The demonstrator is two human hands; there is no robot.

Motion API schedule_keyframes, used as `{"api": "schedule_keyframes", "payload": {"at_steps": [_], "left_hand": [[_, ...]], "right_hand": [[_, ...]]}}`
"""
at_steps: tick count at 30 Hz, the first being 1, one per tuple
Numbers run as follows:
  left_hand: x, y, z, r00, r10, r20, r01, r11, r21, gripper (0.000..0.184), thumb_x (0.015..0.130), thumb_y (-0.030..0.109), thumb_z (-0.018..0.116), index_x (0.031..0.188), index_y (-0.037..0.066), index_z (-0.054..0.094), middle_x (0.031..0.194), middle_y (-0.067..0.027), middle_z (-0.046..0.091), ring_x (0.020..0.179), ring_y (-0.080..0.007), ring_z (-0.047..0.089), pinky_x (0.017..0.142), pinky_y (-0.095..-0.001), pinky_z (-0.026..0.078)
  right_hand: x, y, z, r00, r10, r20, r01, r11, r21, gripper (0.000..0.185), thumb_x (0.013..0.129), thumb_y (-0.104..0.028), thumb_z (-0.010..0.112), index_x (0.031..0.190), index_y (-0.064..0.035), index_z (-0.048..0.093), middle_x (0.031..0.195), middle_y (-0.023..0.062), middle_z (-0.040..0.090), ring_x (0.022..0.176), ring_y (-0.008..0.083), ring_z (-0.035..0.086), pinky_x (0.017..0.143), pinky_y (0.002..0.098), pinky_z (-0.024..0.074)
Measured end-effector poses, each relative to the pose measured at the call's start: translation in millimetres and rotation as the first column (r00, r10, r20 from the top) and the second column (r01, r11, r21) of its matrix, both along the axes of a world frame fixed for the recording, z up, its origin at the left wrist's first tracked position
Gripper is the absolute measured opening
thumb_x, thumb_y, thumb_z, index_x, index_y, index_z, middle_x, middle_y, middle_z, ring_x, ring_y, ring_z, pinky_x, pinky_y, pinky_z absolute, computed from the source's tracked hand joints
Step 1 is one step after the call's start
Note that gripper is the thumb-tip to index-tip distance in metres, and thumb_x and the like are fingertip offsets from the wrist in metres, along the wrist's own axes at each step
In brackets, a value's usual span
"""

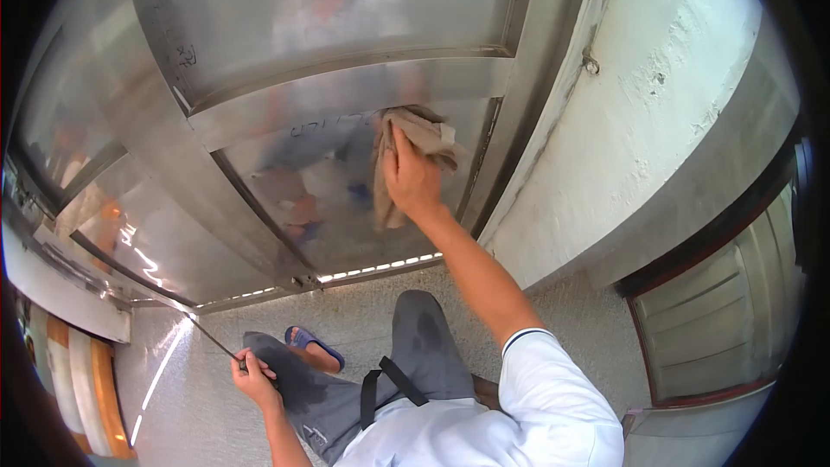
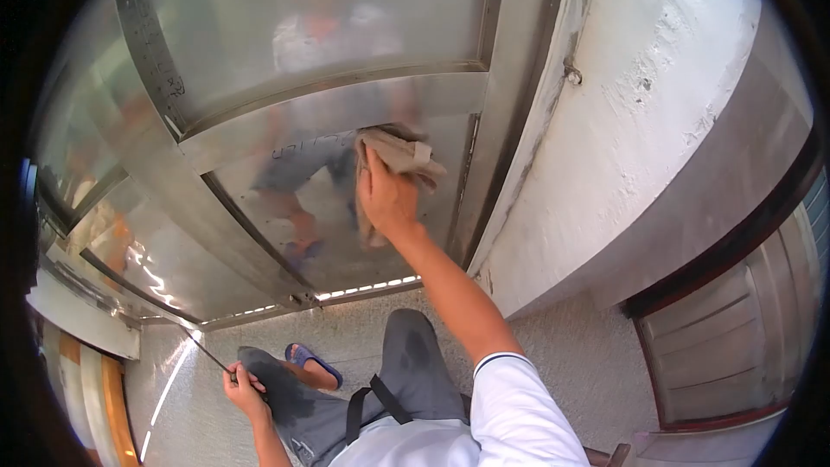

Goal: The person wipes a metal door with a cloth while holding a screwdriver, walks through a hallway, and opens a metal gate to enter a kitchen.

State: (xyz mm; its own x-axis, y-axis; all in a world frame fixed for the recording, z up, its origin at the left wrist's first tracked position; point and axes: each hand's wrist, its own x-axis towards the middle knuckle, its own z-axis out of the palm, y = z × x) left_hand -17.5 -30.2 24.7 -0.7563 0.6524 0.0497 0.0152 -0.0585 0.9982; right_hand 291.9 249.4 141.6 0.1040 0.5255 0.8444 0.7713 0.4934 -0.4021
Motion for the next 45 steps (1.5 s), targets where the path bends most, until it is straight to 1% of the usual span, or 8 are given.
{"api": "schedule_keyframes", "payload": {"at_steps": [3, 5, 22, 25, 28, 30, 33, 45], "left_hand": [[-2, -2, -1, 1.0, 0.023, -0.002, -0.023, 0.999, -0.032, 0.01, 0.091, 0.013, 0.049, 0.093, 0.003, 0.052, 0.057, -0.0004, 0.045, 0.039, -0.0048, 0.038, 0.035, -0.0179, 0.03], [-4, -4, -4, 0.999, 0.034, -0.013, -0.035, 0.998, -0.044, 0.01, 0.091, 0.013, 0.049, 0.093, 0.003, 0.052, 0.057, -0.0002, 0.045, 0.039, -0.0047, 0.038, 0.035, -0.0178, 0.029], [-7, -3, -5, 0.999, 0.032, -0.035, -0.034, 0.998, -0.06, 0.009, 0.091, 0.012, 0.05, 0.093, 0.004, 0.052, 0.058, 0.0002, 0.046, 0.04, -0.0039, 0.04, 0.035, -0.0175, 0.029], [-4, -2, -2, 0.999, 0.034, -0.037, -0.037, 0.995, -0.096, 0.008, 0.091, 0.012, 0.05, 0.092, 0.004, 0.052, 0.057, 0.0002, 0.046, 0.04, -0.0041, 0.04, 0.035, -0.0174, 0.03], [-5, -4, -2, 0.999, 0.032, -0.039, -0.035, 0.996, -0.087, 0.008, 0.09, 0.012, 0.05, 0.092, 0.004, 0.052, 0.057, 0.0003, 0.046, 0.04, -0.0039, 0.04, 0.035, -0.0175, 0.03], [-6, -3, -3, 0.998, 0.025, -0.052, -0.03, 0.996, -0.085, 0.008, 0.091, 0.012, 0.049, 0.092, 0.004, 0.052, 0.058, 0.0004, 0.047, 0.04, -0.0038, 0.04, 0.035, -0.0175, 0.03], [-3, -4, 0, 0.996, 0.046, -0.07, -0.054, 0.993, -0.11, 0.008, 0.09, 0.01, 0.049, 0.092, 0.003, 0.052, 0.059, -0.0003, 0.047, 0.042, -0.0038, 0.04, 0.036, -0.0168, 0.031], [-8, -5, -4, 0.996, 0.075, -0.037, -0.079, 0.992, -0.097, 0.007, 0.09, 0.01, 0.049, 0.09, 0.003, 0.051, 0.057, -0.0002, 0.046, 0.039, -0.0039, 0.038, 0.034, -0.0175, 0.03]], "right_hand": [[26, 12, -14, 0.965, -0.191, 0.181, 0.171, 0.978, 0.12, 0.048, 0.083, -0.016, 0.05, 0.127, 0.0007, 0.041, 0.113, 0.0244, 0.055, 0.105, 0.0396, 0.052, 0.093, 0.0424, 0.0392], [40, 7, 4, 0.962, -0.1, -0.254, 0.084, 0.994, -0.073, 0.051, 0.084, -0.018, 0.047, 0.13, 0.0012, 0.037, 0.118, 0.0261, 0.052, 0.108, 0.0395, 0.05, 0.092, 0.0423, 0.0392], [64, -16, -99, 0.913, -0.211, -0.348, 0.005, 0.861, -0.508, 0.058, 0.087, -0.022, 0.042, 0.138, -0.0023, 0.023, 0.119, 0.0302, 0.049, 0.102, 0.0443, 0.052, 0.088, 0.0456, 0.0399], [69, -2, -66, 0.958, -0.164, -0.236, 0.122, 0.976, -0.181, 0.058, 0.087, -0.021, 0.043, 0.138, -0.0016, 0.024, 0.117, 0.0304, 0.05, 0.102, 0.0441, 0.052, 0.087, 0.0452, 0.0405], [73, 3, 3, 0.951, -0.136, -0.278, 0.048, 0.952, -0.303, 0.058, 0.085, -0.019, 0.044, 0.137, -0.0014, 0.025, 0.111, 0.0307, 0.054, 0.097, 0.0439, 0.054, 0.084, 0.0452, 0.0421], [75, 12, 17, 0.962, -0.146, -0.232, 0.153, 0.988, 0.016, 0.057, 0.083, -0.017, 0.043, 0.136, -0.0013, 0.027, 0.101, 0.0307, 0.057, 0.089, 0.0441, 0.057, 0.079, 0.0466, 0.0436], [73, -1, 4, 0.934, -0.228, -0.276, 0.148, 0.947, -0.284, 0.057, 0.082, -0.015, 0.042, 0.136, -0.0014, 0.028, 0.094, 0.0299, 0.059, 0.083, 0.0451, 0.058, 0.074, 0.0488, 0.044], [60, -11, -104, 0.886, -0.202, -0.418, 0.081, 0.954, -0.29, 0.053, 0.083, -0.015, 0.042, 0.132, 0.0023, 0.033, 0.113, 0.0312, 0.052, 0.107, 0.0427, 0.05, 0.09, 0.042, 0.0393]]}}
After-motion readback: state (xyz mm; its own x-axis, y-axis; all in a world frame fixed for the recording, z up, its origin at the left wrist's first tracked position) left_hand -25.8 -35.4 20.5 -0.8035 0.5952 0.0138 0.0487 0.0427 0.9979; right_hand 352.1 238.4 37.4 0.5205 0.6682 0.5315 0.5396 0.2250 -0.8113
